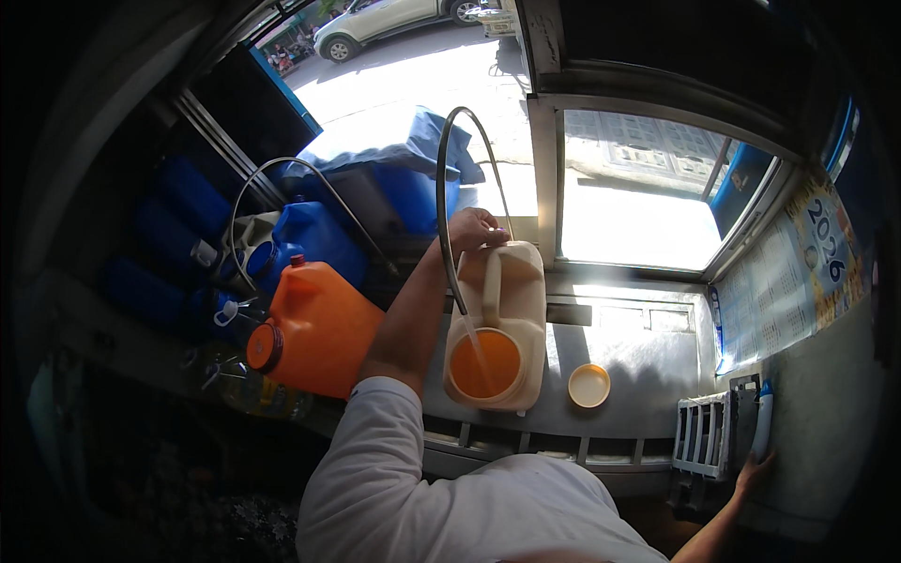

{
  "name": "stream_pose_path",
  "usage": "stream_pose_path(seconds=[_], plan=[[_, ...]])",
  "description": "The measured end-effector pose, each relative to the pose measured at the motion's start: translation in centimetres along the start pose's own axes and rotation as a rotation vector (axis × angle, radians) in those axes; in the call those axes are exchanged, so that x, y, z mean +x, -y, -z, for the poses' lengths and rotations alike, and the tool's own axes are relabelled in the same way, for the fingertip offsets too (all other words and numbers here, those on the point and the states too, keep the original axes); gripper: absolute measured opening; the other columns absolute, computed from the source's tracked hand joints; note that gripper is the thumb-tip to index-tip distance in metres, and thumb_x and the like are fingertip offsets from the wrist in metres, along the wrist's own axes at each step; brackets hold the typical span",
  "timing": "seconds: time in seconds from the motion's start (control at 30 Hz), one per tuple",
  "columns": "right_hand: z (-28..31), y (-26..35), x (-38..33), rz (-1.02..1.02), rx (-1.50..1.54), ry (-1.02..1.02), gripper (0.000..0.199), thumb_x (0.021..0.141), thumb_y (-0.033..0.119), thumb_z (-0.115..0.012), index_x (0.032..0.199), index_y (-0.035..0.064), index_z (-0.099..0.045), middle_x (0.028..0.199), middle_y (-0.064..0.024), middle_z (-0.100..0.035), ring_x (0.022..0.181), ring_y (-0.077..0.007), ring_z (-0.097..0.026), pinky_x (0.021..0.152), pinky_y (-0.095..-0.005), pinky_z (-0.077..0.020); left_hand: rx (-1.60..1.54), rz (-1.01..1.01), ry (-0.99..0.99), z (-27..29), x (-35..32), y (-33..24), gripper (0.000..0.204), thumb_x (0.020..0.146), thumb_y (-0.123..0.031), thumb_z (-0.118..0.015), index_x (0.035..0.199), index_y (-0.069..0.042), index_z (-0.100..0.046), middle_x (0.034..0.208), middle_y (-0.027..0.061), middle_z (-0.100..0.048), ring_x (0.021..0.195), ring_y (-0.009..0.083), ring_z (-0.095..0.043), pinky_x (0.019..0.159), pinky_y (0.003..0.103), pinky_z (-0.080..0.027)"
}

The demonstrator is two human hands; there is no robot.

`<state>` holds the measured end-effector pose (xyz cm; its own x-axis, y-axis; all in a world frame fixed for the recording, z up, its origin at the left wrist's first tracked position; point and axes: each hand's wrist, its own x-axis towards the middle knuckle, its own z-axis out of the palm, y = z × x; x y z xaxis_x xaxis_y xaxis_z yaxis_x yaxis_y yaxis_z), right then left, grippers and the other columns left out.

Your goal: The person fills a beige plastic container with water from a tap, then uses a handheld heat-sealing tool to seal its lid. They repeat the process with a blue plastic container, sealing its lid as well. The person also handles a clear plastic bottle, passing it through a service window.

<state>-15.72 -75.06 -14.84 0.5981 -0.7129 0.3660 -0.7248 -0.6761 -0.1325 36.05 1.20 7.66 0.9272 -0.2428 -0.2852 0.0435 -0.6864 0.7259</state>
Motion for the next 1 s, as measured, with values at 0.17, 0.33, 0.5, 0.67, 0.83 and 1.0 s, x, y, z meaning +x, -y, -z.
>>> stream_pose_path(seconds=[0.17,0.33,0.5,0.67,0.83,1.0], plan=[[1.3,1.4,0.5,0.047,-0.016,-0.050,0.066,0.095,0.025,-0.069,0.150,0.0018,-0.041,0.146,-0.0226,-0.050,0.136,-0.0386,-0.047,0.115,-0.0458,-0.0355,-0.300,-0.235,0.060,0.1,0.4,1.1,0.057,0.082,-0.031,-0.086,0.120,0.006,-0.065,0.103,0.0160,-0.074,0.090,0.0187,-0.071,0.075,0.031,-0.057],[2.3,2.5,0.5,0.065,0.026,-0.079,0.065,0.095,0.024,-0.068,0.150,0.0026,-0.040,0.146,-0.0218,-0.050,0.136,-0.0389,-0.046,0.115,-0.0468,-0.0349,0.002,0.008,-0.026,-0.1,0.2,0.2,0.056,0.084,-0.022,-0.084,0.125,0.006,-0.059,0.096,0.0107,-0.074,0.086,0.0145,-0.070,0.073,0.026,-0.056],[2.5,2.6,0.2,0.073,0.041,-0.093,0.064,0.095,0.021,-0.068,0.149,0.0019,-0.041,0.147,-0.0235,-0.049,0.136,-0.0393,-0.045,0.116,-0.0470,-0.0338,-0.296,-0.122,-0.012,-0.6,-0.6,0.6,0.058,0.085,-0.024,-0.083,0.128,0.006,-0.057,0.100,0.0124,-0.074,0.091,0.0155,-0.071,0.076,0.026,-0.056],[2.2,2.4,-0.5,0.070,0.066,-0.129,0.062,0.095,0.018,-0.067,0.149,0.0012,-0.041,0.147,-0.0241,-0.048,0.137,-0.0393,-0.045,0.116,-0.0468,-0.0330,-0.499,-0.146,0.072,-0.2,-1.2,0.4,0.069,0.081,-0.033,-0.086,0.132,0.004,-0.058,0.112,0.0206,-0.070,0.103,0.0245,-0.070,0.087,0.033,-0.056],[2.7,2.6,-1.4,0.097,0.067,-0.120,0.061,0.096,0.017,-0.066,0.149,0.0026,-0.042,0.147,-0.0229,-0.048,0.137,-0.0394,-0.045,0.116,-0.0465,-0.0343,0.770,0.104,0.080,-0.1,-1.3,-4.1,0.086,0.083,-0.079,-0.055,0.109,0.001,-0.074,0.102,0.0141,-0.075,0.102,0.0287,-0.071,0.087,0.040,-0.052],[4.2,3.4,-2.3,0.075,0.169,-0.090,0.059,0.097,0.016,-0.065,0.150,0.0048,-0.042,0.147,-0.0220,-0.049,0.137,-0.0393,-0.046,0.116,-0.0459,-0.0355,0.951,0.081,-0.004,-1.2,-0.3,-5.0,0.098,0.080,-0.091,-0.042,0.107,-0.003,-0.077,0.108,0.0183,-0.073,0.105,0.0344,-0.069,0.091,0.042,-0.050]])
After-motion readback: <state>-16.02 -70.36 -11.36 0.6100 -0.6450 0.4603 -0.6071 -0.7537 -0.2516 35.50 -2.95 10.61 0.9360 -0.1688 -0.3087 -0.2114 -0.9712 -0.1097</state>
